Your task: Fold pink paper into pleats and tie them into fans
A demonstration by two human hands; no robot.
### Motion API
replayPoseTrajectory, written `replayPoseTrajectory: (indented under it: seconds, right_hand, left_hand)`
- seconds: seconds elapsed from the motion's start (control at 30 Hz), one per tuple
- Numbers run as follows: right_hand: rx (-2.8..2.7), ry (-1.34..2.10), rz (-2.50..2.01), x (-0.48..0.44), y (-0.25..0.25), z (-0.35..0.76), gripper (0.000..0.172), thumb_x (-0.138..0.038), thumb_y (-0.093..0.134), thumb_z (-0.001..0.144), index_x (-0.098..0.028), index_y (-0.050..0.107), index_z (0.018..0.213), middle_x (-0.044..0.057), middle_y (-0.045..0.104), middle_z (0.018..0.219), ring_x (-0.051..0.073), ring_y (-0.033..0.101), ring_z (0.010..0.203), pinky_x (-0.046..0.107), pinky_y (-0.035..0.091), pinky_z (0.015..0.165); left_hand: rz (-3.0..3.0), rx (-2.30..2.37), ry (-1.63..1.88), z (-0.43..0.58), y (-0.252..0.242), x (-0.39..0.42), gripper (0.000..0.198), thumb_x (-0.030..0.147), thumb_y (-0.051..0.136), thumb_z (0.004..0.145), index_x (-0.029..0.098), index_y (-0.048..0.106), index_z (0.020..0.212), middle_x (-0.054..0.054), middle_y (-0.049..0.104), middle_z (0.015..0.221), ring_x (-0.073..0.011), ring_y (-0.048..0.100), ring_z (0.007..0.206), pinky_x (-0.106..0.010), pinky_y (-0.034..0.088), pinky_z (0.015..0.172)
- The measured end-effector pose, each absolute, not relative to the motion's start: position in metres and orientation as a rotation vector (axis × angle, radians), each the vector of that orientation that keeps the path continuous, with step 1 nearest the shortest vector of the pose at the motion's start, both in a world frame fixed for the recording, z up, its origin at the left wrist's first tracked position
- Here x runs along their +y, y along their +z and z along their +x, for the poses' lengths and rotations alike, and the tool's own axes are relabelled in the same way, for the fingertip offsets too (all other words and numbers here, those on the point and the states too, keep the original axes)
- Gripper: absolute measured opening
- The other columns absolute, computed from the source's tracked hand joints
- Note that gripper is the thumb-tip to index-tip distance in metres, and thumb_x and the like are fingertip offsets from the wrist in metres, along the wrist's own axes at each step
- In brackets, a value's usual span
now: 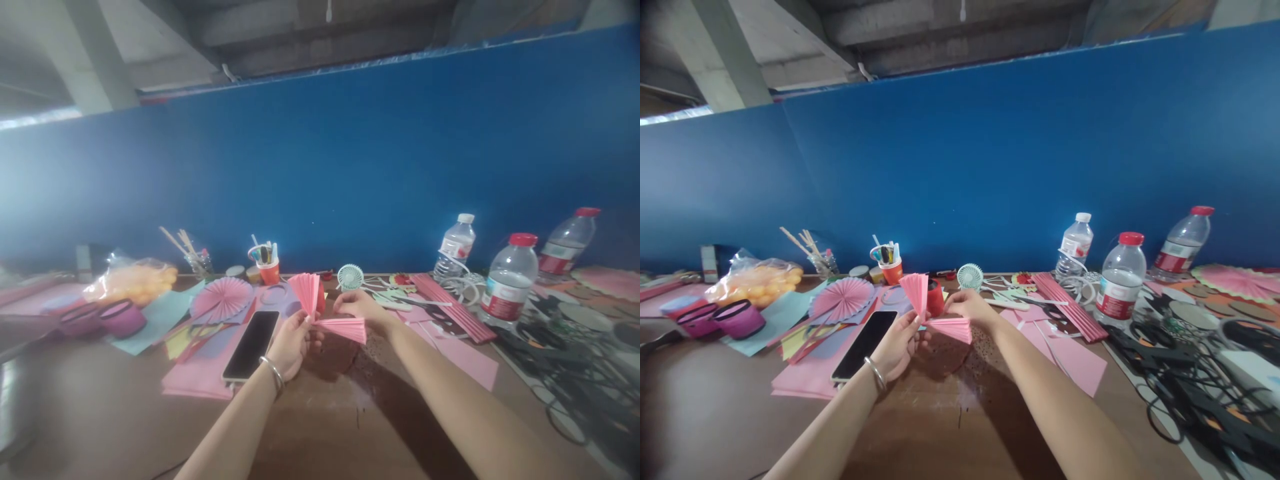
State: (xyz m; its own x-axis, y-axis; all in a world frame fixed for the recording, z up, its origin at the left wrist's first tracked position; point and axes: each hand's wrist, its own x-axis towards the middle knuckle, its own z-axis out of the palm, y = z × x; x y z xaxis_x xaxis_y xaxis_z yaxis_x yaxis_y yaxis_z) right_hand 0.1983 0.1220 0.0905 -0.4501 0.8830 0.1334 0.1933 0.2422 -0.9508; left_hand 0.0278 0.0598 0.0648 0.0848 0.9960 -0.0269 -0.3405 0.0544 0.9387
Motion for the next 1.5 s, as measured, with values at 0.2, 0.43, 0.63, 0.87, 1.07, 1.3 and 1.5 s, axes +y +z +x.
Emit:
replayPoseTrajectory:
  seconds: [0.2, 0.43, 0.63, 0.87, 1.07, 1.3, 1.5]
  right_hand:
    - [-1.848, 1.191, -0.957, 0.121, 0.091, 0.197, 0.009, -0.02, 0.055, 0.059, -0.014, 0.062, 0.057, -0.002, 0.053, 0.052, 0.009, 0.043, 0.053, 0.022, 0.031, 0.053]
    - [-1.87, 1.095, -0.952, 0.12, 0.091, 0.195, 0.01, -0.021, 0.057, 0.06, -0.014, 0.063, 0.058, 0.0, 0.057, 0.057, 0.012, 0.047, 0.057, 0.023, 0.032, 0.056]
    - [-1.775, 1.128, -0.996, 0.121, 0.086, 0.19, 0.013, -0.024, 0.055, 0.062, -0.014, 0.064, 0.059, -0.002, 0.049, 0.047, 0.009, 0.039, 0.047, 0.023, 0.028, 0.049]
    - [-1.677, 1.194, -1.043, 0.122, 0.086, 0.193, 0.014, -0.025, 0.052, 0.062, -0.013, 0.06, 0.06, -0.008, 0.033, 0.036, 0.006, 0.025, 0.037, 0.021, 0.018, 0.04]
    - [-1.636, 1.226, -1.066, 0.12, 0.088, 0.195, 0.016, -0.028, 0.049, 0.063, -0.014, 0.057, 0.062, -0.009, 0.032, 0.036, 0.005, 0.023, 0.036, 0.02, 0.018, 0.039]
    - [-1.681, 1.158, -1.077, 0.123, 0.084, 0.196, 0.015, -0.026, 0.049, 0.062, -0.014, 0.058, 0.059, -0.008, 0.032, 0.034, 0.006, 0.023, 0.035, 0.021, 0.015, 0.039]
    - [-1.799, 1.048, -1.057, 0.124, 0.083, 0.196, 0.016, -0.024, 0.048, 0.063, -0.014, 0.06, 0.058, -0.007, 0.035, 0.038, 0.006, 0.027, 0.038, 0.021, 0.017, 0.04]
  left_hand:
    - [1.007, 0.939, 1.211, 0.027, 0.06, 0.061, 0.026, 0.032, 0.063, 0.069, 0.017, 0.052, 0.086, 0.002, 0.051, 0.079, 0.0024, 0.028, 0.041, -0.01, 0.019, 0.036]
    - [1.061, 1.023, 1.198, 0.027, 0.058, 0.063, 0.024, 0.034, 0.063, 0.067, 0.015, 0.054, 0.08, 0.002, 0.053, 0.074, 0.0003, 0.027, 0.042, -0.011, 0.018, 0.036]
    - [1.119, 1.046, 1.196, 0.027, 0.061, 0.064, 0.026, 0.035, 0.063, 0.067, 0.013, 0.061, 0.08, 0.001, 0.05, 0.064, -0.0018, 0.026, 0.043, -0.014, 0.015, 0.036]
    - [1.172, 1.015, 1.251, 0.027, 0.061, 0.062, 0.029, 0.035, 0.065, 0.066, 0.014, 0.064, 0.086, -0.003, 0.054, 0.073, -0.0026, 0.028, 0.047, -0.016, 0.02, 0.039]
    - [1.157, 0.999, 1.276, 0.025, 0.057, 0.063, 0.03, 0.036, 0.064, 0.068, 0.014, 0.064, 0.088, 0.0, 0.05, 0.067, -0.0027, 0.026, 0.046, -0.017, 0.017, 0.04]
    - [1.085, 0.993, 1.296, 0.025, 0.059, 0.064, 0.033, 0.037, 0.065, 0.066, 0.015, 0.062, 0.091, 0.0, 0.05, 0.067, -0.0026, 0.03, 0.046, -0.016, 0.017, 0.04]
    - [1.071, 0.997, 1.305, 0.025, 0.06, 0.064, 0.034, 0.04, 0.062, 0.068, 0.015, 0.061, 0.091, 0.001, 0.05, 0.065, -0.002, 0.031, 0.045, -0.015, 0.016, 0.038]
